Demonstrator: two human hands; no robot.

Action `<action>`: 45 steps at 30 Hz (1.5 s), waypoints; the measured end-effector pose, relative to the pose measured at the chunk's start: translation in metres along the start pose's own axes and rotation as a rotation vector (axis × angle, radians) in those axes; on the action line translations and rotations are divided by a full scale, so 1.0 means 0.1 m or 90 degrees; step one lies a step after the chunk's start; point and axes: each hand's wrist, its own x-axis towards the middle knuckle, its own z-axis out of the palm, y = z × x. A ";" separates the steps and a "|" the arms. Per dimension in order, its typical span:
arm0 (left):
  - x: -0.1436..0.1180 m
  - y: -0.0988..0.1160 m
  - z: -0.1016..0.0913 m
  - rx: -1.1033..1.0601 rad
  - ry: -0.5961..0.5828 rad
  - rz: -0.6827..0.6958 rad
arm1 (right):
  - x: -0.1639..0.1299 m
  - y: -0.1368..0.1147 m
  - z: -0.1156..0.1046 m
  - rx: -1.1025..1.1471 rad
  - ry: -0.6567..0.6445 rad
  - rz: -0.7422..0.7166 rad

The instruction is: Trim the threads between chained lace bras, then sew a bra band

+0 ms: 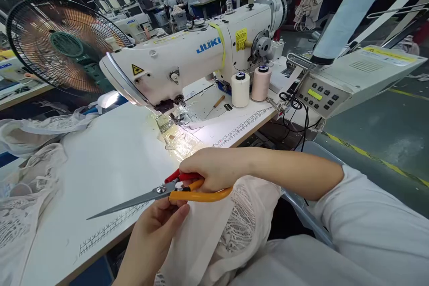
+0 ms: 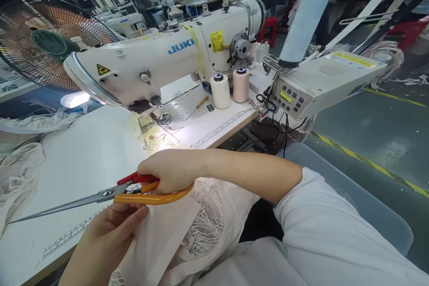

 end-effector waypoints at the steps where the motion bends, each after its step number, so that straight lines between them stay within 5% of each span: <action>1: -0.01 0.00 0.01 0.003 0.002 0.001 | 0.00 0.00 0.00 0.005 0.004 -0.002; 12: -0.05 0.12 -0.07 -0.080 -0.005 -0.035 | -0.12 0.11 0.15 0.188 0.074 0.072; 23: 0.01 0.04 -0.29 -0.139 -0.007 -0.037 | -0.30 0.07 0.37 -0.047 -0.092 0.155; 31: -0.09 0.14 -0.17 -0.105 0.020 -0.015 | -0.18 -0.05 0.41 -0.060 -0.081 0.144; 45: -0.02 0.10 -0.27 -0.072 -0.015 -0.032 | -0.21 -0.04 0.52 0.010 -0.007 0.196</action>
